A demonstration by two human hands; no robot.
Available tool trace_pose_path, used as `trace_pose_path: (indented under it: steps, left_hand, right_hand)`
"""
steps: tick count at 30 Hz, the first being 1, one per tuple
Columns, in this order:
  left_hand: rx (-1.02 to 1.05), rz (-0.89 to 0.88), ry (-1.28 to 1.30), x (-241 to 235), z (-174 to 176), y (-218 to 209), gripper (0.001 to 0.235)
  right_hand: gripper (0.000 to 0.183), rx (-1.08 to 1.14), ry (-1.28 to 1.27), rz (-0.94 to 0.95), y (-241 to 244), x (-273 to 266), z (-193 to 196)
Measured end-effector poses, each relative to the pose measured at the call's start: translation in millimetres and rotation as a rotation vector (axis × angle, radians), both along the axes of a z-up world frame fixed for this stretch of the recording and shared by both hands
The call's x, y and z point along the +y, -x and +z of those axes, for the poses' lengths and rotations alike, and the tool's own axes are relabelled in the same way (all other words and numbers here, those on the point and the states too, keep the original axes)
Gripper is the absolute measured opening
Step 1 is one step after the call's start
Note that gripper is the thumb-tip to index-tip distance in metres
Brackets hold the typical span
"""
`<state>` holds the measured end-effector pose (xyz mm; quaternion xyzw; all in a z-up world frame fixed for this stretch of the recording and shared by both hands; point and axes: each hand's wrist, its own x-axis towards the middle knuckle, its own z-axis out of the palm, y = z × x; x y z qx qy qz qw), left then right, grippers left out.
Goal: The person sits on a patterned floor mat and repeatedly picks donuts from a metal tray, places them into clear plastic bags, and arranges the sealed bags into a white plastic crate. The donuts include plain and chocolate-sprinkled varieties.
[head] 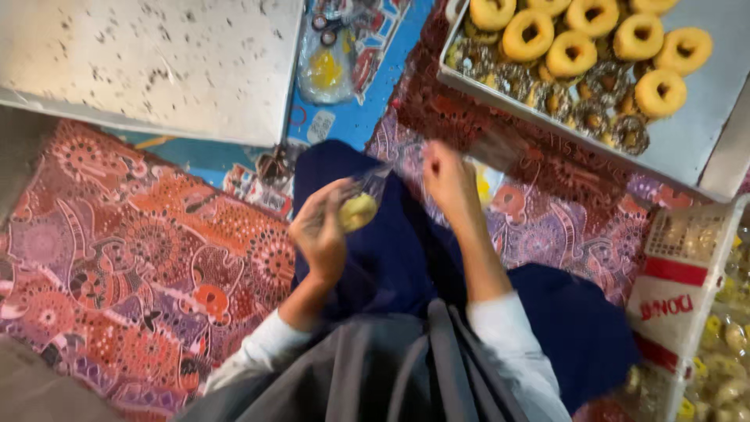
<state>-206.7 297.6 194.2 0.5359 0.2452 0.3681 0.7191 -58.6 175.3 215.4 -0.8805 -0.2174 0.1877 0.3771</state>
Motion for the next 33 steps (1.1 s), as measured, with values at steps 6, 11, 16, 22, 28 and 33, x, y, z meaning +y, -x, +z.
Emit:
trace_pose_path:
  steps: [6, 11, 16, 22, 28, 33]
  left_hand:
    - [0.162, 0.141, -1.003, -3.7, 6.5, 12.9, 0.03]
    - [0.185, -0.136, 0.096, 34.3, -34.1, 3.5, 0.047]
    - [0.227, -0.254, 0.278, 43.6, -58.0, 16.5, 0.034]
    - [0.237, -0.168, -0.048, 39.7, -32.2, 9.4, 0.01]
    - [-0.007, -0.027, -0.146, 30.6, -36.3, 13.5, 0.012]
    - [0.603, -0.028, -0.762, 29.0, -55.8, 23.6, 0.016]
  right_hand:
    - [0.058, 0.86, -0.75, 0.101, 68.7, -16.2, -92.3]
    - [0.041, 0.804, -0.792, 0.126, 66.5, 5.6, -125.6]
    - [0.029, 0.239, -0.565, 0.022, 69.0, 12.9, -94.5]
    - [0.023, 0.026, -0.576, 0.02, 55.2, 24.7, -38.5]
    - [0.01, -0.203, -0.704, -0.008, 54.6, 26.2, -28.9]
    - [0.01, -0.135, -0.537, 0.045, 59.7, -0.3, -87.8]
